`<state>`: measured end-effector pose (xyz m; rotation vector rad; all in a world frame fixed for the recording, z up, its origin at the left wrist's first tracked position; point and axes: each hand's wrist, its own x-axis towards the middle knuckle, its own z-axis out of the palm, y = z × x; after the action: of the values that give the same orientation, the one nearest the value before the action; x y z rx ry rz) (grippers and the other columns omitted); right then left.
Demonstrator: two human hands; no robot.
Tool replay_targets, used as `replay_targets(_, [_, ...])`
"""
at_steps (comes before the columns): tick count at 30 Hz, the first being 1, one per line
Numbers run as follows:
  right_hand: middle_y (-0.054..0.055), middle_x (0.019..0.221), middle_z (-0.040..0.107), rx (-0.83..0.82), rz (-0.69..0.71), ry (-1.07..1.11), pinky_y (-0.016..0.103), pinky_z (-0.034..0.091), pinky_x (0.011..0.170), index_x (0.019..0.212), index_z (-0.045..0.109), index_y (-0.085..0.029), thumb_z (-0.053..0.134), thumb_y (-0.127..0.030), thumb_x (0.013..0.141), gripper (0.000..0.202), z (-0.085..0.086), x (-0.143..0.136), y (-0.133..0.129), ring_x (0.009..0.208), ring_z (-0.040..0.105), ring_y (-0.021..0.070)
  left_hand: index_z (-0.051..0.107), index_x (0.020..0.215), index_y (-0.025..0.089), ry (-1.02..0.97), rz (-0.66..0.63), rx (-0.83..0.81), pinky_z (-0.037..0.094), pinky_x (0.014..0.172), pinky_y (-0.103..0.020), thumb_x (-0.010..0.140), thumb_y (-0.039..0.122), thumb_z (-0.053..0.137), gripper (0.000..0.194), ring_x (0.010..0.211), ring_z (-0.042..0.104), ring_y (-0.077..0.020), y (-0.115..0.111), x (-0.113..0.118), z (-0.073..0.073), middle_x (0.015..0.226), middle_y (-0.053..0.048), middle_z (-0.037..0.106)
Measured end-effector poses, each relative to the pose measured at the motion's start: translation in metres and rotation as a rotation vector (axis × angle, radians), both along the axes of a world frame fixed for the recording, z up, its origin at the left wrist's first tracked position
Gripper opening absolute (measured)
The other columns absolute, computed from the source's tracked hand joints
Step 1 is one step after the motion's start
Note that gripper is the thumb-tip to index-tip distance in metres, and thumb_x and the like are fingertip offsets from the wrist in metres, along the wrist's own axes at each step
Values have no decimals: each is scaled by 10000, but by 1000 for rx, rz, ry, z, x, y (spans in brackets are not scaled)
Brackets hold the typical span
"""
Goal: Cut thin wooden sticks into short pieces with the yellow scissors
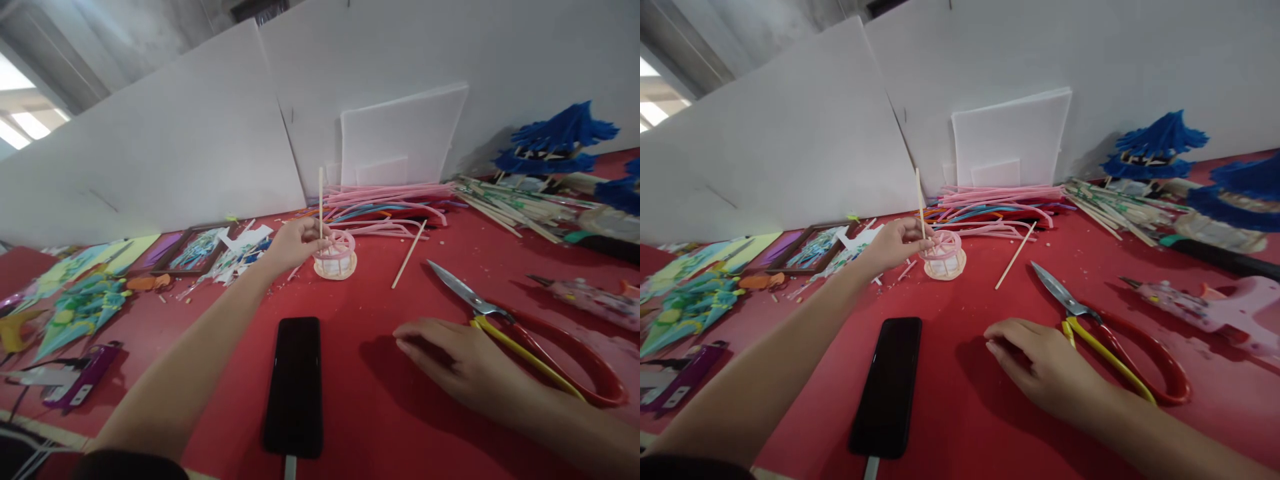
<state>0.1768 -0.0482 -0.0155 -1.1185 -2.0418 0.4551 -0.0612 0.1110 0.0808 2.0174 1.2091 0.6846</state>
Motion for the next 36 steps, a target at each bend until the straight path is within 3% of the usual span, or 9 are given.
replay_targets(9, [14,825,783,23,11,20,225,597,637,914,677,-241,483,-254,948,198,0,-2,0,703,740,129,665,867,160,-78,65,-36,531,720,-281,762,144,749,136,794,717,-166,4,-2,-3,848,-55,765])
replay_targets(14, [0,804,775,9,-6,68,210,590,628,893,683,-252,509,-255,939,181,7,0,-2,688,734,124,678,886,172,-326,65,-120,553,742,-284,742,257,810,213,800,726,-161,-30,16,-5,902,-50,775])
replay_targets(17, [3,781,767,-10,-59,127,224,594,639,865,695,-264,535,-309,937,181,14,5,-3,667,724,133,675,846,172,-443,-5,-278,569,731,-290,660,328,884,321,742,723,-165,-69,39,-23,822,-28,752])
replay_targets(20, [21,806,763,-68,-147,225,224,587,595,865,710,-263,596,-416,909,196,16,8,-3,665,715,141,684,817,162,-456,-41,-451,570,741,-284,696,343,868,285,731,711,-156,-99,59,-51,801,-35,740])
replay_targets(23, [41,845,756,-162,-214,284,243,593,587,874,707,-252,629,-501,868,261,12,8,-2,691,722,160,690,800,163,-445,-12,-398,568,733,-276,760,293,814,184,724,699,-152,-111,68,-72,795,-25,726])
replay_targets(25, [37,818,754,-226,-229,246,271,604,618,857,696,-253,623,-508,855,266,8,8,0,684,725,173,706,782,172,-390,-30,-306,564,747,-280,775,247,790,113,765,699,-165,-113,68,-78,831,-30,734])
replay_targets(29, [19,802,772,-285,-174,108,302,605,656,857,674,-270,588,-434,851,186,6,7,3,681,731,188,704,745,189,-336,-66,-231,549,752,-261,763,116,740,84,806,690,-163,-115,63,-77,832,-13,731])
replay_targets(36, [-2,817,788,-249,-154,40,277,599,656,917,631,-272,527,-336,852,139,4,1,5,740,761,188,614,700,192,-371,-21,-334,510,677,-212,696,-17,677,218,699,644,-115,-116,63,-74,688,54,645])
